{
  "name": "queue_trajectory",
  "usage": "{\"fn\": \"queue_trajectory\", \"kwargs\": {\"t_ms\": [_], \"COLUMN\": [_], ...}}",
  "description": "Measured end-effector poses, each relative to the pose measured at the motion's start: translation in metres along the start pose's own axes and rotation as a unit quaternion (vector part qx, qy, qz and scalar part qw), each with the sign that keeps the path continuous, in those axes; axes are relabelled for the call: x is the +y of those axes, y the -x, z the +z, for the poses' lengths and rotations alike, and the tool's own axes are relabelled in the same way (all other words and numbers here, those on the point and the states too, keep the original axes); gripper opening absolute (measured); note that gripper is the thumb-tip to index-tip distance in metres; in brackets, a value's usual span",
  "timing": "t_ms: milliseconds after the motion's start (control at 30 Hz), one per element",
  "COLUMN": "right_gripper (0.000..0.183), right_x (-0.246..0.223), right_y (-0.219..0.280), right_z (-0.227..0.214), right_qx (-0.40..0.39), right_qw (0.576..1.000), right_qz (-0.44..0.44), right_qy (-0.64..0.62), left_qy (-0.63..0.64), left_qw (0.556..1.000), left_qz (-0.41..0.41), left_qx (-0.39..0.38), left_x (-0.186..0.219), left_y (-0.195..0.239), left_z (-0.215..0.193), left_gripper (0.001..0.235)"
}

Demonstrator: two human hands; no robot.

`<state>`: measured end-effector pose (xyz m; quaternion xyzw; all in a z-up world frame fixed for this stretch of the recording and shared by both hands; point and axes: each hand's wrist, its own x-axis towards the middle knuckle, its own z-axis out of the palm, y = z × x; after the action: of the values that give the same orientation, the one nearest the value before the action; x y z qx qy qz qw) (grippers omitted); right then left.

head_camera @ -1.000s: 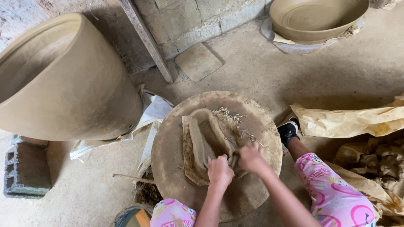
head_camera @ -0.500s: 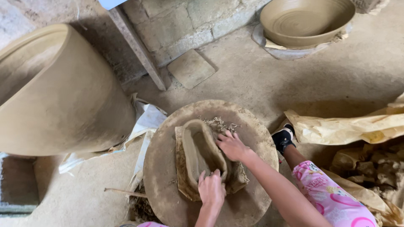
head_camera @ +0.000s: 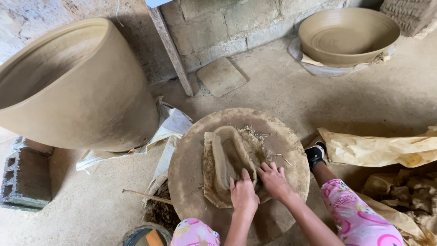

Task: The person shapes a hollow clay form on a circular base by hand, smoothing the inner and outer walls and pressing the edges down to secure the piece.

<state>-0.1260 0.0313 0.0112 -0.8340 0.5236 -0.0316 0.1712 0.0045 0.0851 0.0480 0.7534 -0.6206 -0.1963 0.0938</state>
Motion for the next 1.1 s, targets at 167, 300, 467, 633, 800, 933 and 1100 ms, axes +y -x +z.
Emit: {"fn": "queue_trajectory", "kwargs": {"t_ms": [167, 300, 467, 633, 800, 933, 1100], "right_gripper": [0.051, 0.052, 0.059, 0.058, 0.061, 0.071, 0.069], "right_x": [-0.009, -0.004, -0.006, -0.007, 0.005, 0.031, 0.057], "right_y": [0.01, 0.007, 0.013, 0.013, -0.006, -0.027, -0.029], "right_z": [0.029, 0.048, 0.062, 0.057, 0.051, 0.05, 0.015], "right_qx": [0.044, 0.106, 0.156, 0.163, 0.127, 0.084, -0.062], "right_qw": [0.997, 0.992, 0.981, 0.978, 0.984, 0.995, 0.995], "right_qz": [0.058, 0.069, 0.083, 0.083, 0.076, 0.03, -0.055], "right_qy": [-0.007, -0.029, -0.084, -0.101, -0.1, -0.034, -0.05], "left_qy": [0.091, 0.092, 0.442, 0.412, 0.401, 0.455, 0.498], "left_qw": [0.996, 0.992, 0.848, 0.863, 0.837, 0.837, 0.853], "left_qz": [-0.005, -0.019, -0.038, -0.037, -0.027, -0.047, 0.033], "left_qx": [0.021, 0.088, 0.29, 0.29, 0.37, 0.298, 0.152], "left_x": [-0.005, -0.021, -0.077, -0.086, -0.077, -0.074, -0.082], "left_y": [0.019, 0.044, 0.03, -0.009, -0.025, -0.021, 0.01], "left_z": [-0.06, -0.068, -0.01, 0.05, 0.068, 0.059, 0.032], "left_gripper": [0.104, 0.113, 0.079, 0.071, 0.067, 0.073, 0.131]}}
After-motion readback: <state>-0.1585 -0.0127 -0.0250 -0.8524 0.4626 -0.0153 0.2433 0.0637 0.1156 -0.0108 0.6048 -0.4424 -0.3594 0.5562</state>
